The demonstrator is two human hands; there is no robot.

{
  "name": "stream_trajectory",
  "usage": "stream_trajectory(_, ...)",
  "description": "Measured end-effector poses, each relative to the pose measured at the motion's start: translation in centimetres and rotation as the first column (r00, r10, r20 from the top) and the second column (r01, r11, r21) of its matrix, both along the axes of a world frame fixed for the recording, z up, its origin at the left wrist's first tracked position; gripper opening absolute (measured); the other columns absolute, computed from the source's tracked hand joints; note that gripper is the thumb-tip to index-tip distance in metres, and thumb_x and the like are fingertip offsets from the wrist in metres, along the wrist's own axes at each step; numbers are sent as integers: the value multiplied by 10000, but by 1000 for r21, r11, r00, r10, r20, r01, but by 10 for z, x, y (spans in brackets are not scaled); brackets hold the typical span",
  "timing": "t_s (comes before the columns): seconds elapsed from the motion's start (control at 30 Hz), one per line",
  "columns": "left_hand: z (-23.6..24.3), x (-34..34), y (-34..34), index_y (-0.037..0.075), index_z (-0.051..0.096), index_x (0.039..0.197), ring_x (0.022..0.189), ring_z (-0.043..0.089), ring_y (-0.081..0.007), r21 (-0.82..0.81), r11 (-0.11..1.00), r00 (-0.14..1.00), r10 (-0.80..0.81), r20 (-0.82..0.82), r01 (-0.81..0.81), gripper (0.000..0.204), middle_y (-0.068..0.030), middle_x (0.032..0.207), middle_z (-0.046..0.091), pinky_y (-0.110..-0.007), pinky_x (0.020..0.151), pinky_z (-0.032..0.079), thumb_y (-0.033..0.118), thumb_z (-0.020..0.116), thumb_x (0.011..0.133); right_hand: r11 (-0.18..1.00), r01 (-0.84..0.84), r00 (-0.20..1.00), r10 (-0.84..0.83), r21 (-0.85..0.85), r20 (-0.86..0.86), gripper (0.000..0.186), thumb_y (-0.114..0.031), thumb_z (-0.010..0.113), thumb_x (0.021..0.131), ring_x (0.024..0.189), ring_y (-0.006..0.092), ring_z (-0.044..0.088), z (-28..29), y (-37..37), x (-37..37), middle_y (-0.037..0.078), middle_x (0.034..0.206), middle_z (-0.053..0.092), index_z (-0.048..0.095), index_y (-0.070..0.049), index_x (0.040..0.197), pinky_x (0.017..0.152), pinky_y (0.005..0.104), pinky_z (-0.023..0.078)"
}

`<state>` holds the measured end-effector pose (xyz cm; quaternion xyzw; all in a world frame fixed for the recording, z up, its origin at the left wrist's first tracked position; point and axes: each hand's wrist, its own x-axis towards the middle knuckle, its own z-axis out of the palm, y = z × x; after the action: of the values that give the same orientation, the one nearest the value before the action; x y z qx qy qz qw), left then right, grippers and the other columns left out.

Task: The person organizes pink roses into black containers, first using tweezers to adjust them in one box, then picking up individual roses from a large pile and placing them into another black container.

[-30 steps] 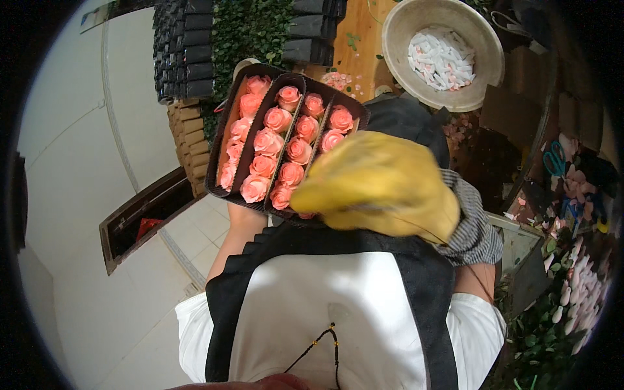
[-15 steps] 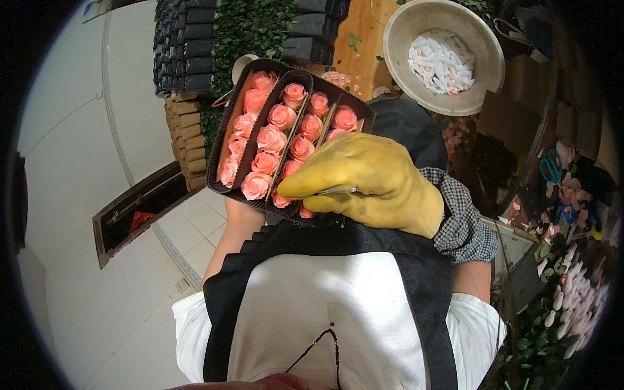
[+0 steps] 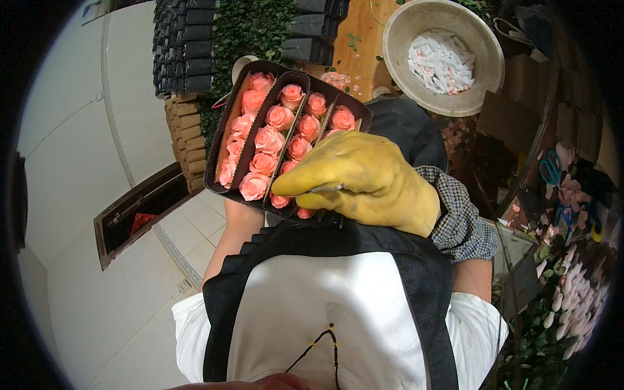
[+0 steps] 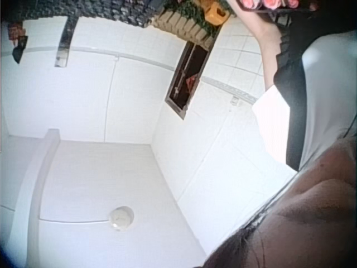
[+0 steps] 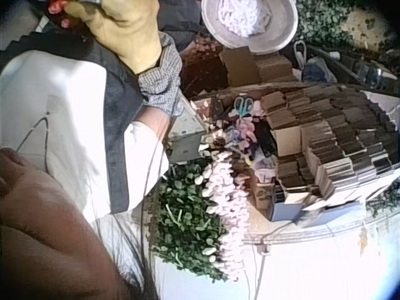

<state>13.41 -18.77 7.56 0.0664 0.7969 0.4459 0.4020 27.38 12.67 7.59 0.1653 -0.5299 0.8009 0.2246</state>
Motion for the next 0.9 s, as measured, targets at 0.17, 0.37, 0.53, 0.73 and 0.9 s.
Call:
stream_trajectory(0.17, 1, -3, 2, -33, 685, 1073, 893, 665, -178, 0, 1000, 1000, 1, 0, -1, 331, -145, 1053, 731, -350, 800, 525, 262, 586, 961, 995, -15, 998, 21, -95, 55, 220, -137, 672, 928, 754, 237, 702, 0, 0, 1, 133, 905, 736, 714, -5, 1098, 679, 324, 548)
stream_trajectory(0.37, 6, -2, -3, -35, 684, 1072, 894, 663, -178, -5, 1000, 1000, 13, -5, -13, 334, -147, 1055, 730, -351, 802, 524, 264, 585, 962, 789, 113, 973, 35, -604, 228, 220, -110, 683, 946, 706, 168, 695, -4, -3, 22, 197, 984, 731, 667, 56, 1088, 629, 262, 564)
stream_trajectory(0.53, 9, -4, -1, -37, 683, 1072, 895, 662, -178, -12, 1000, 1000, 10, -1, -10, 337, -149, 1056, 729, -351, 804, 523, 266, 584, 962, 831, 546, 651, -340, -108, 679, 209, -115, 691, 941, 843, 164, 688, -26, 51, 57, 159, 1007, 736, 679, 27, 1093, 746, 266, 557)
stream_trajectory(0.73, 12, -6, -2, -39, 681, 1071, 896, 660, -178, -22, 1000, 1000, 8, 4, -8, 340, -151, 1058, 728, -352, 806, 523, 268, 583, 963, 927, -139, 884, -42, 348, 465, 115, -138, 738, 861, 826, 268, 685, -8, 60, 60, 88, 894, 726, 739, -57, 943, 754, 361, 526)
stream_trajectory(0.9, 13, -5, -3, -41, 680, 1071, 896, 659, -179, -25, 1000, 1000, 2, 14, -2, 343, -152, 1060, 728, -353, 807, 522, 270, 582, 963, 947, 164, 983, -179, -275, -31, 298, -212, 741, 865, 751, 315, 704, -3, 49, 23, 187, 876, 724, 711, 63, 974, 698, 406, 559)
